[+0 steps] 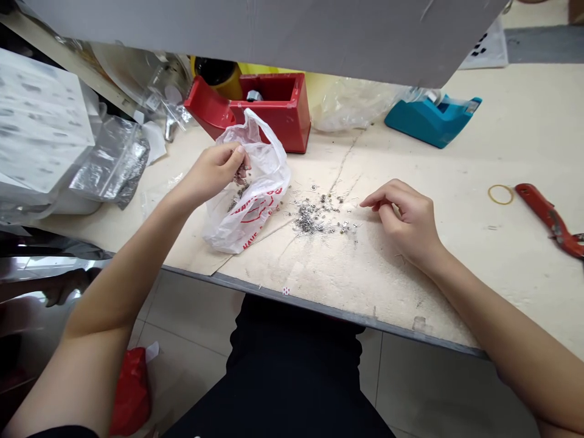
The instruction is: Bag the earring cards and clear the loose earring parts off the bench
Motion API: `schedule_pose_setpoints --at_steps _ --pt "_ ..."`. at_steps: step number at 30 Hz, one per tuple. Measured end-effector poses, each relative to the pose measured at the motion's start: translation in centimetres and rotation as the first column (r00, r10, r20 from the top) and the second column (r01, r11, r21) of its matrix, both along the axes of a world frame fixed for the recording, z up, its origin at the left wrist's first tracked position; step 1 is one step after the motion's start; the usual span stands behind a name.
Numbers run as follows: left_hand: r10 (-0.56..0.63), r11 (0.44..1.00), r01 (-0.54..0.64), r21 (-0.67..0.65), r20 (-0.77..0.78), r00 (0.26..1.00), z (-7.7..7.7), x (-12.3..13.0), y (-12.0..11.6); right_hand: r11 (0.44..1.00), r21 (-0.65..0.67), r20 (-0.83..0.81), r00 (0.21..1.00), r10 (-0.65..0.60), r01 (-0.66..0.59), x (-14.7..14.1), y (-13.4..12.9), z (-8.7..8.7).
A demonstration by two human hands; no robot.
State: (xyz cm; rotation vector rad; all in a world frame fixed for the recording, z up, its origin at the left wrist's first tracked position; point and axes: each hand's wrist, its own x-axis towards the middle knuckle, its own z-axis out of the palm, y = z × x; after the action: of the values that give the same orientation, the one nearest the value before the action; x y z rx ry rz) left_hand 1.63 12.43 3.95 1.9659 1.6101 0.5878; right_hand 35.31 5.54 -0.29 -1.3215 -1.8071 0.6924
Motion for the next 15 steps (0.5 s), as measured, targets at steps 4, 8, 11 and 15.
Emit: schedule_pose_setpoints --at_steps 4,8,11,15 --pt "-0.091 0.996 0.087 -0.032 -0.146 0.985 2.3 -0.8 -1.0 1.0 0.008 0.011 1.0 0.006 -0.006 0.1 0.1 -0.2" --pt "-0.115 0.991 0.099 -0.086 -0.201 0.973 3.6 -1.1 -1.9 0.996 0.075 -0.011 0.999 0.047 -0.046 0.3 0.2 -0.6" --pt "-0.119 0.991 0.108 -0.081 -0.147 0.982 3.7 -1.2 -2.0 0.99 0.118 -0.001 0.997 0.079 -0.078 0.5 0.3 -0.9" --pt "-0.072 0.993 0.081 0.082 -0.104 0.992 3.6 -1.3 -1.8 0.986 0.133 0.024 0.995 0.097 -0.099 0.6 0.3 -1.1"
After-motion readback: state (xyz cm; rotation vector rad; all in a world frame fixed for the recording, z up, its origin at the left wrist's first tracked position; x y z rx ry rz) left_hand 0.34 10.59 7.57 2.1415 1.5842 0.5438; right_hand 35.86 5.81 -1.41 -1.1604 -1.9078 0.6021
